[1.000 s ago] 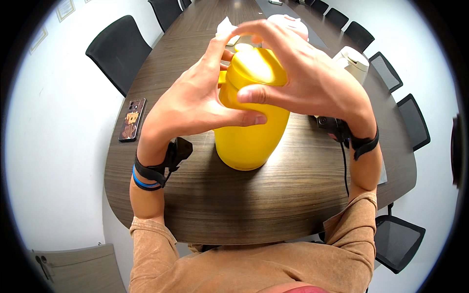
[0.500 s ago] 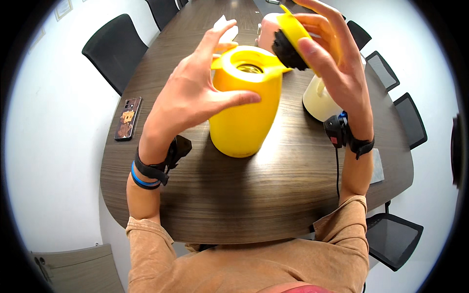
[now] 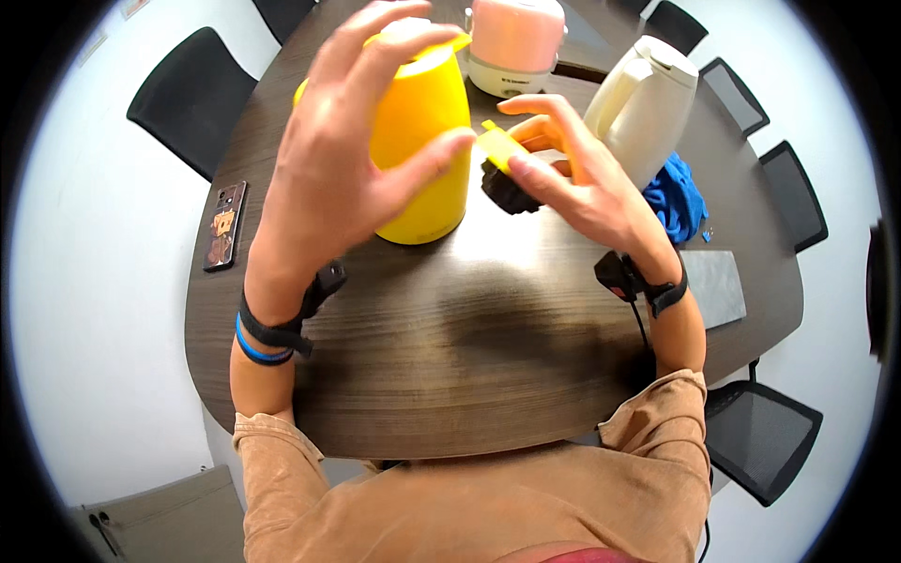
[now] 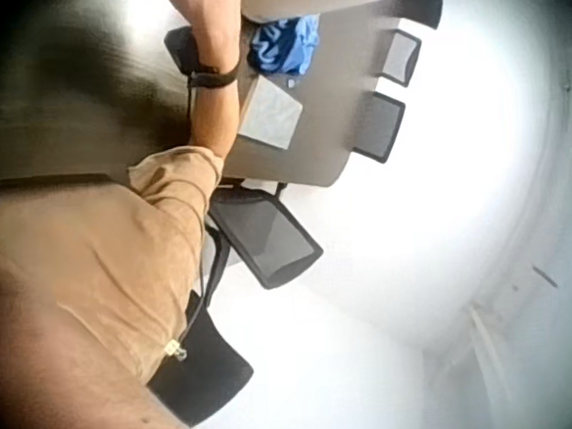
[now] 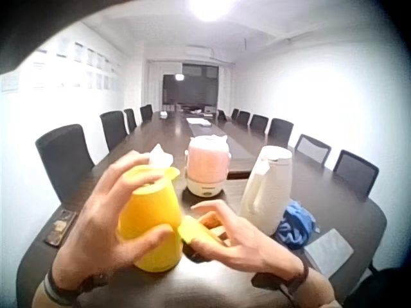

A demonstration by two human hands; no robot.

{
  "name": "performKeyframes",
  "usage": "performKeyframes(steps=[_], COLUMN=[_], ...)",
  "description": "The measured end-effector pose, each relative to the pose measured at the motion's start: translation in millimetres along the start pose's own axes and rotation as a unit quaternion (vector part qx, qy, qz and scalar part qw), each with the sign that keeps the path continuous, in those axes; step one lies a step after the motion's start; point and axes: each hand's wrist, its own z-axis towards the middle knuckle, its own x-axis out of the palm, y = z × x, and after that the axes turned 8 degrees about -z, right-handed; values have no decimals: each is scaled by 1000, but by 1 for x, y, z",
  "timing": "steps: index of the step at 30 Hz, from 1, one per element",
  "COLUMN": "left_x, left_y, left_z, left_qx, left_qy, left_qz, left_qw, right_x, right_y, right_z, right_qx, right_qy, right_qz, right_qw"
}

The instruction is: The person wipes the lid and body of a white pitcher with a blue cloth, then repeats the process on a yellow pitcher. The person removes the lid, wipes the interior rim, and reattaches it before moving to the next pitcher.

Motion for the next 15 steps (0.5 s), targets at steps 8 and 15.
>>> performKeyframes(steps=[8, 15], left_x=[22, 26], left_y=[-41, -51], left_z=[-11, -9], left_qx=[-52, -113], left_qy=[210, 209], left_qz=[-232, -257], left_qw=[948, 937], right_x=[13, 3], right_y=[-2, 4], right_z=[-2, -6], right_qx=[17, 26], right_qy=[132, 150], right_qz=[56, 74], right_qw=[990, 986])
